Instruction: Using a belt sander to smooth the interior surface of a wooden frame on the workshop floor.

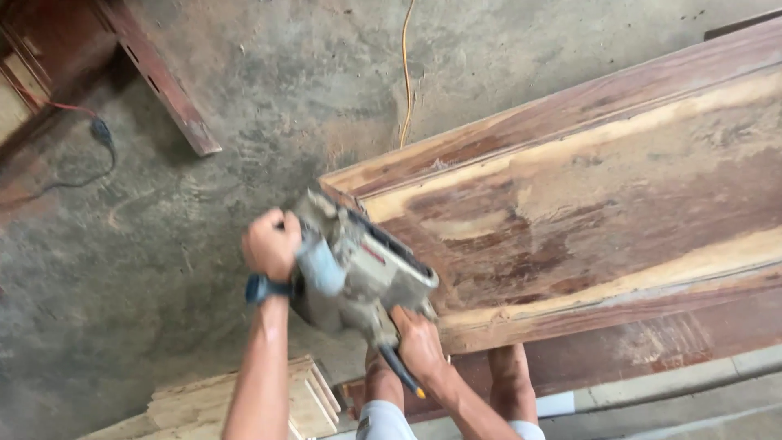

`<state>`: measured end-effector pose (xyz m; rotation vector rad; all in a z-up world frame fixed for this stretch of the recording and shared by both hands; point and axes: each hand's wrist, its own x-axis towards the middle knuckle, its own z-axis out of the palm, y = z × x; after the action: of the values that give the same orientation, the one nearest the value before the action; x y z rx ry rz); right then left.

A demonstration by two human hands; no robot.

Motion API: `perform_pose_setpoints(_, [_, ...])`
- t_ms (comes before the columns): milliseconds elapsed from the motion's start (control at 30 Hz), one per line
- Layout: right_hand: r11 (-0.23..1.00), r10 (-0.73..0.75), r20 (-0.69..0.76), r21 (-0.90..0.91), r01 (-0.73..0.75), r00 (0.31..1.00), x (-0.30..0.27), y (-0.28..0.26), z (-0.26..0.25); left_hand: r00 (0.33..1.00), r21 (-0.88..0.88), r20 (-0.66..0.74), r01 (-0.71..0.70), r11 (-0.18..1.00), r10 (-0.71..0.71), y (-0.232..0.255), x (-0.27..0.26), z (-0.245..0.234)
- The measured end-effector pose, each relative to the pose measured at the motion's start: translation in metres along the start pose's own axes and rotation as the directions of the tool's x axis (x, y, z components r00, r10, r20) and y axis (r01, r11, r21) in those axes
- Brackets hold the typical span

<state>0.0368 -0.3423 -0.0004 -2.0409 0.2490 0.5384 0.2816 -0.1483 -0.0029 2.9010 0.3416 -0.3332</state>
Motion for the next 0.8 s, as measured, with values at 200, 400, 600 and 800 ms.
perform_pose_setpoints(200, [1.0, -0.005, -0.053, 0.012, 0.005, 0.999, 0.056, -0.046, -0.036, 0.994, 0.081, -0.035, 0.103, 0.991, -0.1, 0.02, 0.072, -0.004])
perform_pose_setpoints(400, [0.998, 0.02, -0.099, 0.062, -0.014, 0.995, 0.057, -0.035, -0.01, 0.999, 0.072, 0.012, 0.037, 0.997, -0.038, 0.029, 0.082, -0.008])
perform_pose_setpoints(600, [0.991, 0.062, -0.079, 0.125, -0.052, 0.995, 0.011, -0.001, 0.026, 0.985, 0.062, 0.138, 0.096, 0.993, -0.104, 0.043, 0.026, -0.028])
perform_pose_setpoints(800, [0.996, 0.073, -0.077, 0.059, -0.068, 0.994, 0.001, 0.012, 0.042, 0.992, 0.063, 0.065, 0.103, 0.993, -0.107, 0.024, 0.012, -0.015])
